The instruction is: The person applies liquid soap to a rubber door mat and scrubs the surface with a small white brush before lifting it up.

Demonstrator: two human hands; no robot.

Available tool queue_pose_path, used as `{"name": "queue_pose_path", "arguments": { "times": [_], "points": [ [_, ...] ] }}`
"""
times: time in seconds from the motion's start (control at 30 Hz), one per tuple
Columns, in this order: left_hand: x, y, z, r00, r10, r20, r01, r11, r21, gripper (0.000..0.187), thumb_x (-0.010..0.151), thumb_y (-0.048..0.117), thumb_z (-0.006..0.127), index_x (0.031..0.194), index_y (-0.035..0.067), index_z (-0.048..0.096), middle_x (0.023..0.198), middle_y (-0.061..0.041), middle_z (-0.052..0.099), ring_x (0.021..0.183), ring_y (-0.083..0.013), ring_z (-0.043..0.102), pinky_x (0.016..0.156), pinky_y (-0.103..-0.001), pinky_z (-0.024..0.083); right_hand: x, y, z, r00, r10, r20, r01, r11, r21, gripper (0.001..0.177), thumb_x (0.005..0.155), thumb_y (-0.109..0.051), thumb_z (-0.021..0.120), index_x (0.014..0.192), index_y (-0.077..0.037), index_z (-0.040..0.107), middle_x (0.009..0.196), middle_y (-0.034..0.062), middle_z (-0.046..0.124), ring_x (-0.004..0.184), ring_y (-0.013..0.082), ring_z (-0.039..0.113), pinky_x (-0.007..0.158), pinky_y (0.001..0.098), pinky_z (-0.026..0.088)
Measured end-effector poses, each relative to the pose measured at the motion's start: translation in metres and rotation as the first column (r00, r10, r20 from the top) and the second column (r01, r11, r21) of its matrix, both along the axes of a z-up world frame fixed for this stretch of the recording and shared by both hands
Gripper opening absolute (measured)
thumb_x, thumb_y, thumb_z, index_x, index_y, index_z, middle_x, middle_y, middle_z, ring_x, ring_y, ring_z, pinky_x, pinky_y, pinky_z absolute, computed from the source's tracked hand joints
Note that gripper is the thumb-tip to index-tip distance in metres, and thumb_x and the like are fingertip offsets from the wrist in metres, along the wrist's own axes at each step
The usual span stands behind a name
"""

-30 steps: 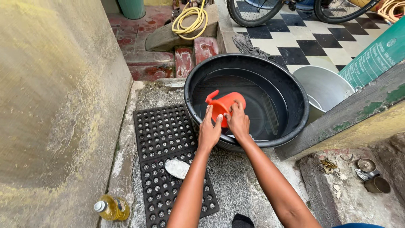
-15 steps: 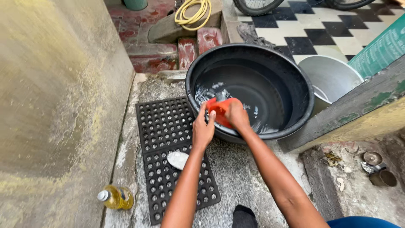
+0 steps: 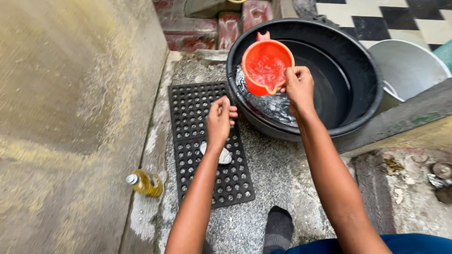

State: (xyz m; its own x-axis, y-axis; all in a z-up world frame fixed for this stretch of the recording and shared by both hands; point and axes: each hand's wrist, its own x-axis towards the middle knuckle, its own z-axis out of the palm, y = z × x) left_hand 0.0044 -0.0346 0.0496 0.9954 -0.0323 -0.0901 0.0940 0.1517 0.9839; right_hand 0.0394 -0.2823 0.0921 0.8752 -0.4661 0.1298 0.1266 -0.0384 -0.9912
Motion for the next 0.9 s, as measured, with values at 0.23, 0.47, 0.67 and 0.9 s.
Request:
{"name": "queue_pose_path", "arguments": {
  "times": [0.23, 0.47, 0.67, 0.9],
  "points": [
    [-0.01, 0.081, 0.046, 0.996, 0.025, -0.091, -0.025, 1.0, -0.005, 0.042, 0.095, 0.047, 0.064, 0.105, 0.007, 0.061, 0.086, 0.0, 0.066, 0.073, -0.0069, 0.067, 0.057, -0.023, 0.054, -0.029, 0.113, -0.02, 0.954, 0.265, -0.143, -0.24, 0.956, 0.167, 0.011, 0.099, -0.013, 0.056, 0.093, -0.003, 0.055, 0.082, 0.0081, 0.064, 0.059, 0.0127, 0.063, 0.046, 0.0238, 0.05],
    [-0.026, 0.153, -0.014, 0.967, 0.241, 0.086, -0.252, 0.829, 0.499, 0.018, 0.078, 0.011, 0.073, 0.083, 0.004, 0.056, 0.066, -0.005, 0.063, 0.059, -0.0145, 0.062, 0.057, -0.036, 0.054, -0.068, 0.19, -0.114, 0.784, 0.577, -0.229, -0.496, 0.804, 0.329, 0.022, 0.1, -0.018, 0.062, 0.103, -0.001, 0.05, 0.09, 0.0143, 0.065, 0.072, 0.0212, 0.069, 0.063, 0.0332, 0.06],
    [-0.045, 0.163, 0.005, 0.932, 0.2, 0.303, -0.36, 0.615, 0.701, 0.018, 0.07, 0.003, 0.069, 0.085, 0.003, 0.06, 0.071, -0.017, 0.066, 0.067, -0.0371, 0.067, 0.065, -0.048, 0.054, -0.085, 0.22, -0.137, 0.641, 0.713, -0.284, -0.348, 0.6, 0.72, 0.051, 0.105, -0.05, 0.04, 0.115, -0.004, 0.059, 0.112, 0.0075, 0.069, 0.109, 0.0183, 0.066, 0.097, 0.0363, 0.054],
    [-0.049, 0.155, 0.019, 0.792, 0.213, 0.573, -0.603, 0.424, 0.676, 0.014, 0.078, -0.002, 0.064, 0.089, 0.0, 0.056, 0.082, -0.022, 0.066, 0.079, -0.0456, 0.066, 0.069, -0.056, 0.05, -0.037, 0.274, -0.203, 0.782, 0.622, -0.028, -0.292, 0.407, 0.866, 0.03, 0.105, -0.013, 0.043, 0.124, 0.002, 0.061, 0.118, 0.0149, 0.068, 0.1, 0.02, 0.07, 0.092, 0.0384, 0.06]
  ]
}}
